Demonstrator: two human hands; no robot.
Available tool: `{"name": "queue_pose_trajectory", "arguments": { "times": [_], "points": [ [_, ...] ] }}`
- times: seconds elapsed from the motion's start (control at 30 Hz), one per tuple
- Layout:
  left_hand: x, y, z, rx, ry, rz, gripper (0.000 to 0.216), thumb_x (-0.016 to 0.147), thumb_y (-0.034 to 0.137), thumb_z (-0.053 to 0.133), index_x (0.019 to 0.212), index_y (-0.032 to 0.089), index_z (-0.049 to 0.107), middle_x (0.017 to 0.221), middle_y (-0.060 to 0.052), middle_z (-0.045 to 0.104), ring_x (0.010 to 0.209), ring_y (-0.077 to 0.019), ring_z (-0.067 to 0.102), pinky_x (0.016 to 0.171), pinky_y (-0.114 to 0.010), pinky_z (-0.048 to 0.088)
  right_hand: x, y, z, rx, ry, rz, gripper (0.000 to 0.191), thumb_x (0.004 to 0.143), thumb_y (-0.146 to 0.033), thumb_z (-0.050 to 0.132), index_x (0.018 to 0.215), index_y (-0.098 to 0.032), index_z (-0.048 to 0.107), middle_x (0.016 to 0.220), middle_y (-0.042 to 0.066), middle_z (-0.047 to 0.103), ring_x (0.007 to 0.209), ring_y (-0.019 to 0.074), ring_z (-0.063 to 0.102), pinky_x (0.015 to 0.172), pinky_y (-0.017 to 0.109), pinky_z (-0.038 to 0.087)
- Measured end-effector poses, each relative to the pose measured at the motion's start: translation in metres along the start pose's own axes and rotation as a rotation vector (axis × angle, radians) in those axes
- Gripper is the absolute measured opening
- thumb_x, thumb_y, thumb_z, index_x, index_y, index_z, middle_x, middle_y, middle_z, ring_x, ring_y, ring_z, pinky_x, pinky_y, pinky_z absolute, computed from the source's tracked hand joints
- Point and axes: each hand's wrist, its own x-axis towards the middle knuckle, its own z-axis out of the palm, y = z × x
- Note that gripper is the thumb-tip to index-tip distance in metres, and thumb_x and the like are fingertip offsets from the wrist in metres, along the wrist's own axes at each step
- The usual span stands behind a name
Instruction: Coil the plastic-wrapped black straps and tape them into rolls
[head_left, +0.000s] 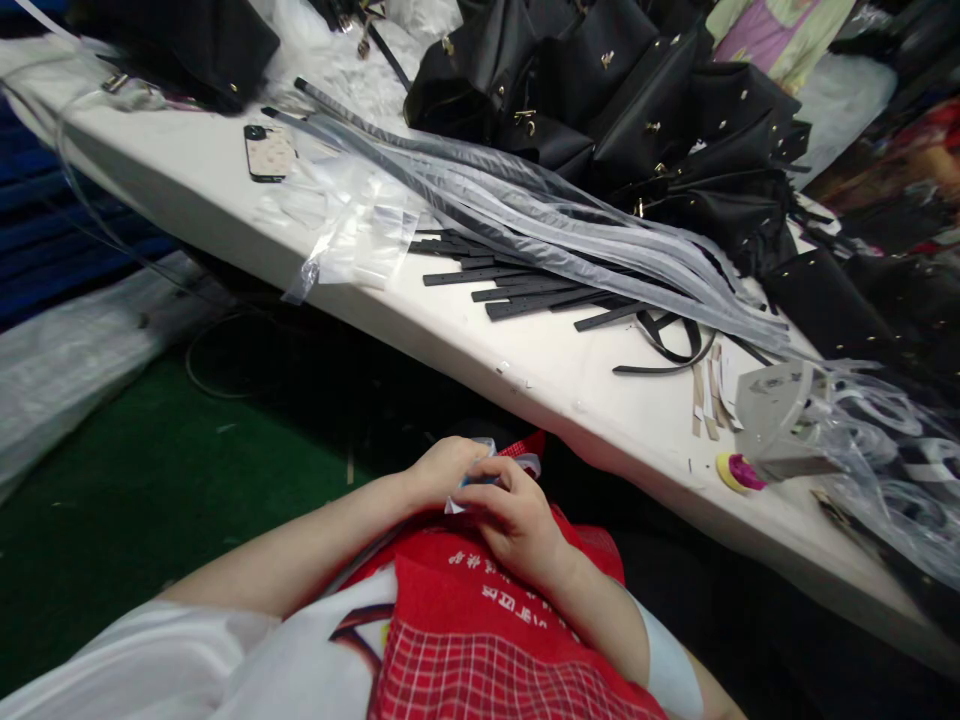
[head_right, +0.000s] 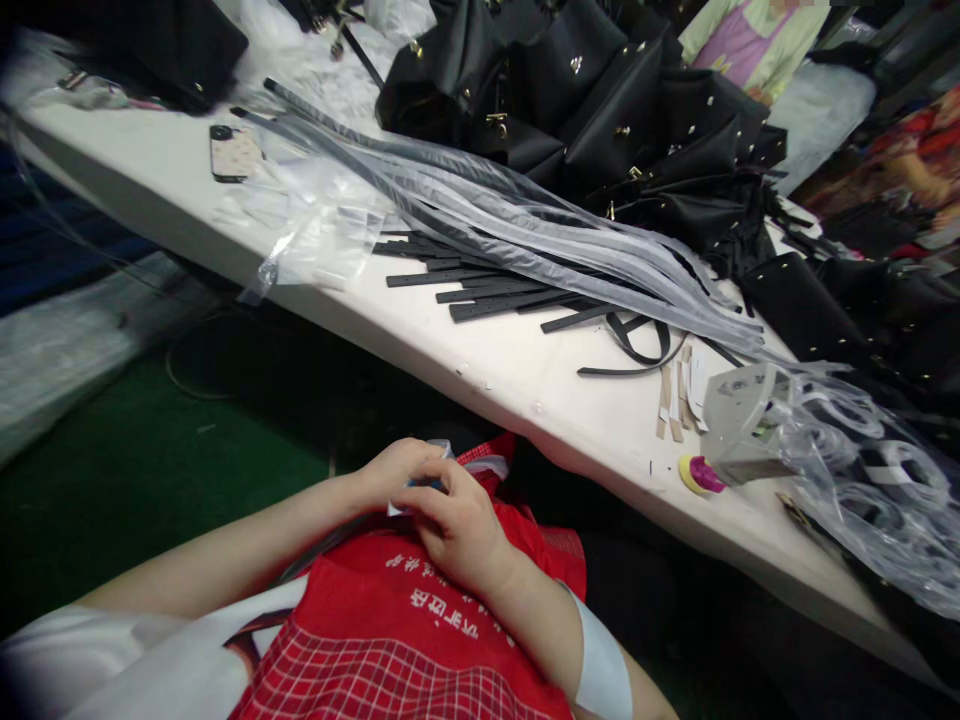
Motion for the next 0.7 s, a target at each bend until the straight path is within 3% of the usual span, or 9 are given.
{"name": "queue_pose_trajectory", "arguments": {
  "times": [0.2,0.3,0.37,0.47,0.6,0.7],
  "points": [
    [-0.002,0.0,0.007,-0.038,0.026,0.029,0.012,0.076,0.026,0.058,0.074,0.017,0.066,0.071,-0.001,0.065,0.066,-0.018,0.059,0.058,-0.025,0.035,-0.001,0.005,0.004,0.01,0.132,0.148,0.037,0.077,-0.001,0.054,0.1,-0.026,0.069,0.099,0.004,0.062,0.093,0.0165,0.06,0.083,0.03,0.05],
    [-0.004,0.002,0.006,-0.079,0.048,0.022,0.011,0.076,0.025,0.058,0.074,0.017,0.065,0.072,-0.002,0.066,0.067,-0.0183,0.061,0.06,-0.024,0.037,0.001,0.007,0.001,-0.07,0.159,0.212,0.041,0.08,-0.008,0.059,0.116,-0.026,0.063,0.099,0.005,0.064,0.091,0.0182,0.059,0.084,0.034,0.049],
    [-0.004,0.003,0.005,-0.104,0.062,0.016,0.012,0.077,0.026,0.057,0.073,0.017,0.064,0.072,-0.001,0.066,0.065,-0.0175,0.06,0.059,-0.024,0.037,0.002,0.009,0.0,-0.141,0.186,0.259,0.056,0.078,-0.014,0.065,0.131,-0.025,0.052,0.103,0.006,0.064,0.094,0.0208,0.058,0.088,0.038,0.048],
    [-0.005,0.003,0.005,-0.134,0.083,-0.002,0.013,0.077,0.026,0.057,0.068,0.018,0.061,0.066,0.0,0.063,0.057,-0.0156,0.056,0.055,-0.025,0.033,0.003,0.011,-0.002,-0.204,0.237,0.28,0.064,0.074,-0.02,0.07,0.134,-0.023,0.047,0.112,0.008,0.061,0.102,0.0238,0.055,0.093,0.043,0.046],
    [-0.005,-0.001,0.009,-0.204,0.105,-0.018,0.018,0.077,0.027,0.057,0.061,0.018,0.057,0.06,0.0,0.058,0.055,-0.0147,0.052,0.054,-0.025,0.033,0.0,0.008,-0.003,-0.329,0.39,0.168,0.039,0.076,-0.023,0.069,0.113,-0.02,0.058,0.108,0.01,0.061,0.102,0.0251,0.056,0.09,0.044,0.047],
    [-0.003,-0.006,0.014,-0.283,0.129,-0.031,0.018,0.077,0.027,0.06,0.062,0.017,0.059,0.063,0.0,0.06,0.06,-0.0155,0.055,0.058,-0.025,0.038,-0.001,0.003,-0.004,-0.382,0.313,0.012,0.015,0.083,-0.018,0.061,0.098,-0.022,0.064,0.098,0.006,0.066,0.094,0.0214,0.06,0.088,0.04,0.048]
  ]
}}
